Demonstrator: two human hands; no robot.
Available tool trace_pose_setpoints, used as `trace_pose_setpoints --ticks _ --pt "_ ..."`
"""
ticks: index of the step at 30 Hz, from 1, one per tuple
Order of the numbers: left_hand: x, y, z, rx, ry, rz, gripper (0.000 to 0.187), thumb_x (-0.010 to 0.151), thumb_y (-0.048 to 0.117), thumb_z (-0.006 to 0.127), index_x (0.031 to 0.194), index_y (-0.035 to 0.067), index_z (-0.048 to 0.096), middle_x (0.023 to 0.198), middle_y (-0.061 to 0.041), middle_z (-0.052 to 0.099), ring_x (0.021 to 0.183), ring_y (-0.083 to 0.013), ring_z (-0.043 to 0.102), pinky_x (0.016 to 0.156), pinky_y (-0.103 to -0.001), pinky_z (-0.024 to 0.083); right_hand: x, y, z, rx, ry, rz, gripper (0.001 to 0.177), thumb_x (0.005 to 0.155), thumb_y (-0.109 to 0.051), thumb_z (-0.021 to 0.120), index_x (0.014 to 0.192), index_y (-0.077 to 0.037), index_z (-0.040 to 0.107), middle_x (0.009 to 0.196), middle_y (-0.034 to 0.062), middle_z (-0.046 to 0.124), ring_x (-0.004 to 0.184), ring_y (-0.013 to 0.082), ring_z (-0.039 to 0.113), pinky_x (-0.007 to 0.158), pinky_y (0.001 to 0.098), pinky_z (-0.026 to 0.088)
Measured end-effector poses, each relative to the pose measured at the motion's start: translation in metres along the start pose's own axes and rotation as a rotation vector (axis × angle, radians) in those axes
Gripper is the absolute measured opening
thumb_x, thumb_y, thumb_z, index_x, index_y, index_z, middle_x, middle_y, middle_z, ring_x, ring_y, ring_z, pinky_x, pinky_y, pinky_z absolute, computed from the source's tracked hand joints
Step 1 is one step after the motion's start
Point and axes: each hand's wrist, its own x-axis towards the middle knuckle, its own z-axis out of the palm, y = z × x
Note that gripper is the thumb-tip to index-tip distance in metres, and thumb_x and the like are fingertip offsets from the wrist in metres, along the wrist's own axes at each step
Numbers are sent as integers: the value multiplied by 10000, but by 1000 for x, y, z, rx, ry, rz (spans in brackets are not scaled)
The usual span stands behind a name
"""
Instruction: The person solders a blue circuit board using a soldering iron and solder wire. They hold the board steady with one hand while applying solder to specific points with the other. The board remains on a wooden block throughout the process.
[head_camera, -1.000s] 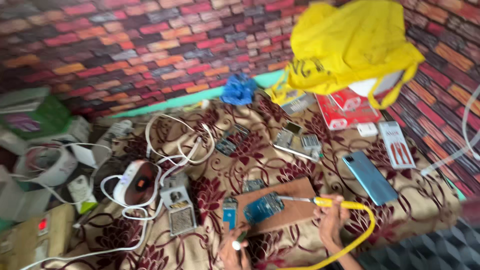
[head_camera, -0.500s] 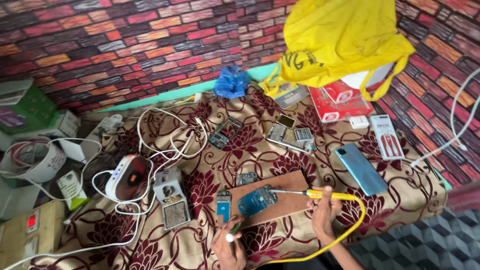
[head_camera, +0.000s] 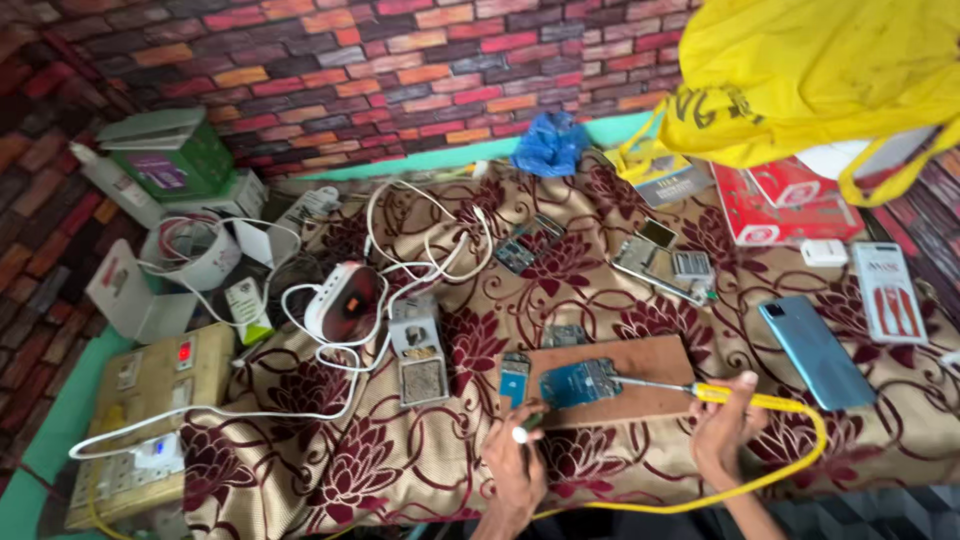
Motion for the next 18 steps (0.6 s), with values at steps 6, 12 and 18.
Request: trace_pose_setpoints --ticks 6,12,18 --pt "-3 -6 -1 33 11 50 163 956 37 510 1018 5 657 1017 -117 801 713 -223 731 638 -321 561 0 1 4 137 -43 -16 515 1074 -524 571 926 -31 566 682 6 455 581 104 433 493 277 396" --pt "3 -4 7 4 67 175 151 1054 90 473 987 19 588 1079 -134 761 967 -291 765 788 -336 598 3 -3 6 163 -76 21 526 1055 -503 574 941 11 573 661 17 469 551 113 449 499 288 412" --pt "5 3 1 2 39 109 190 1018 81 482 1081 -7 638 1041 -127 767 927 -271 775 764 -335 601 -1 -6 9 109 -62 30 530 1043 -506 568 937 13 580 669 36 510 531 120 473 478 278 400"
